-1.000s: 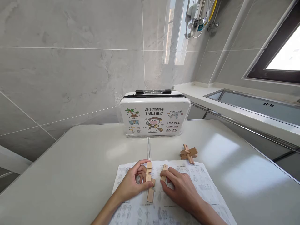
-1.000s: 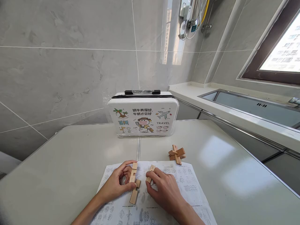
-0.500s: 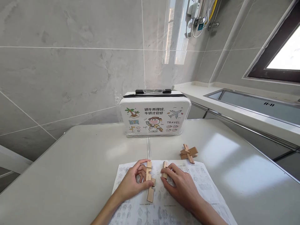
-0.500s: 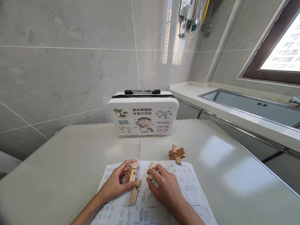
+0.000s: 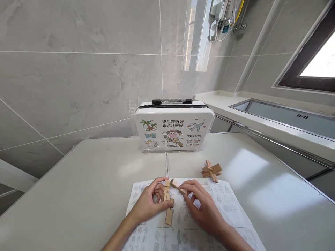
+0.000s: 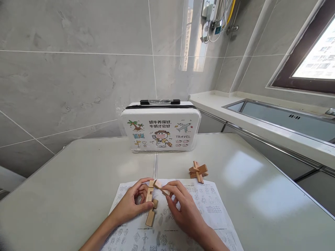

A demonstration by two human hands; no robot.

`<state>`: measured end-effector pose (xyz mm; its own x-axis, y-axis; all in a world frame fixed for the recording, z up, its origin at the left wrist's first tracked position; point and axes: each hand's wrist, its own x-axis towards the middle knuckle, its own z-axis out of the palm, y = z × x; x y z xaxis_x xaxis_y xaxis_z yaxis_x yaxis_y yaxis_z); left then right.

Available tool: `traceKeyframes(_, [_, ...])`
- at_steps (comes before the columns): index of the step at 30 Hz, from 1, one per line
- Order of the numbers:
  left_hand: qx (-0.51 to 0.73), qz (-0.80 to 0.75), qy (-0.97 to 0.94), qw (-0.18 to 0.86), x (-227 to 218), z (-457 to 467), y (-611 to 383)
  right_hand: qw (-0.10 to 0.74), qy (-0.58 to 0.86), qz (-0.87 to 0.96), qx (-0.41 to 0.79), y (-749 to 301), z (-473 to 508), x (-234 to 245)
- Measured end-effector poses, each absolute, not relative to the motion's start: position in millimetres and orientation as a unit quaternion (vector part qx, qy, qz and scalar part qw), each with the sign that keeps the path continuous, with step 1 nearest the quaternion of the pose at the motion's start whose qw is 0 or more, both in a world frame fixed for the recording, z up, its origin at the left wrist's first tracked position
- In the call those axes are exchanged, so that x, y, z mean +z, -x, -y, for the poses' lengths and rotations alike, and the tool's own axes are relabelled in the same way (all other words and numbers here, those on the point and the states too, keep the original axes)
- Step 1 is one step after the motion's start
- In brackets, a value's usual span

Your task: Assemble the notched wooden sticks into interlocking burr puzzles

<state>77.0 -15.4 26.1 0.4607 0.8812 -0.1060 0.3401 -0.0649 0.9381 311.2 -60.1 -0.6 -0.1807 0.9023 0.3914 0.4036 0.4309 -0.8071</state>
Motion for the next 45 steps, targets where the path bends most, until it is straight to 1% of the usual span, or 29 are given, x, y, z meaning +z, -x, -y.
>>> traceKeyframes(7, [0.249,-0.449,-0.695,0.503,28.9,16.4,-77.6,0.482,0.435,0.677,0.346,-309.4,61.3,-7.9])
traceKeyframes(13, [0.239,-0.439,-0.721,0.480,26.0,17.5,-76.3,0.476,0.434,0.695,0.320,-307.2,63.3,-9.0])
traceKeyframes(17, [0.245,-0.428,-0.724,0.483,27.3,18.5,-76.5,0.469,0.436,0.709,0.295,-306.2,65.7,-11.2])
traceKeyframes(26, [0.220,-0.439,-0.733,0.470,30.2,19.1,-75.9,0.460,0.442,0.713,0.289,-304.8,67.1,-10.9])
traceKeyframes(34, [0.226,-0.416,-0.729,0.495,29.5,18.7,-75.2,0.464,0.461,0.710,0.261,-303.4,66.1,-11.1])
traceKeyframes(39, [0.236,-0.419,-0.707,0.518,27.4,18.1,-75.7,0.447,0.471,0.711,0.269,-304.3,63.9,-10.5])
traceKeyframes(45, [0.285,-0.443,-0.649,0.548,25.0,15.9,-74.1,0.418,0.480,0.727,0.260,-305.5,64.0,-8.4])
